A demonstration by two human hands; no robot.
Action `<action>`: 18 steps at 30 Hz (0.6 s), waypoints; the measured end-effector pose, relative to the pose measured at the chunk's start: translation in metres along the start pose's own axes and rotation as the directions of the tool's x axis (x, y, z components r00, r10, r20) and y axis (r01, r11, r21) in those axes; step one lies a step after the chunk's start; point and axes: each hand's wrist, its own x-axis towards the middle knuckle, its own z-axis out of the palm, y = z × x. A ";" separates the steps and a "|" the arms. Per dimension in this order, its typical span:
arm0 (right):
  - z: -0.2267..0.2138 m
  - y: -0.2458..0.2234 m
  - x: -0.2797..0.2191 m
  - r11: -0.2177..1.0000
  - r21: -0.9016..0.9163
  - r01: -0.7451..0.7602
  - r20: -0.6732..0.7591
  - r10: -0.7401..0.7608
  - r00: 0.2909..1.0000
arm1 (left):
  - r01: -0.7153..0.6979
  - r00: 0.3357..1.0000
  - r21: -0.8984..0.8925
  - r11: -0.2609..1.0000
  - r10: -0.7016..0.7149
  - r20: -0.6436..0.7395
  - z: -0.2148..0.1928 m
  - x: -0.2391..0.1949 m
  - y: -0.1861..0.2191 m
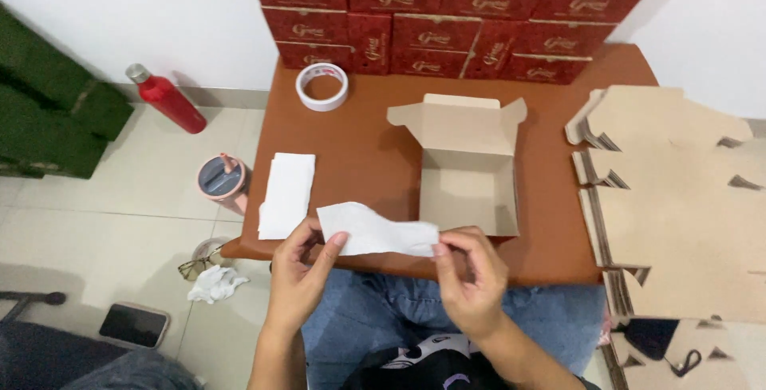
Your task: Assembling a cardboard gift box by folding pre-scored lines and tucking tabs.
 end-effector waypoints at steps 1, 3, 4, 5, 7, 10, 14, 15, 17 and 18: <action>-0.015 0.001 0.004 1.000 -0.013 -0.018 -0.012 0.018 1.000 | 0.012 1.000 0.000 1.000 -0.012 0.022 0.014 0.006 0.008; -0.043 0.005 0.015 0.951 -0.311 -0.008 -0.091 -0.022 0.996 | -0.105 0.993 0.211 0.972 0.089 0.080 0.041 0.019 0.025; -0.053 0.009 0.024 0.948 -0.317 -0.017 -0.096 -0.015 0.995 | -0.102 0.992 0.209 0.973 0.085 0.090 0.054 0.028 0.027; -0.063 0.013 0.032 0.914 -0.405 -0.002 -0.090 -0.038 0.995 | -0.218 0.976 0.412 0.884 0.203 0.080 0.068 0.036 0.029; -0.079 0.027 0.049 0.868 -0.496 0.008 -0.087 -0.059 0.995 | -0.319 0.941 0.589 0.743 0.321 0.106 0.088 0.054 0.022; -0.090 0.045 0.069 0.750 -0.649 0.129 0.134 -0.053 0.990 | -0.388 0.908 0.770 0.506 0.355 0.225 0.112 0.075 0.007; -0.078 0.051 0.082 0.573 -0.779 0.254 0.339 0.045 0.940 | -0.400 0.909 0.896 0.192 0.206 0.361 0.139 0.082 -0.003; -0.074 0.053 0.083 0.536 -0.791 0.295 0.390 0.069 0.918 | -0.405 0.908 0.911 0.074 0.151 0.391 0.144 0.083 -0.010; -0.069 0.065 0.082 0.501 -0.797 0.339 0.424 0.063 0.903 | -0.405 0.905 0.914 0.008 0.143 0.400 0.152 0.087 -0.025; -0.067 0.070 0.081 0.456 -0.806 0.378 0.450 0.055 0.891 | -0.412 0.898 0.909 -0.057 0.146 0.416 0.156 0.089 -0.032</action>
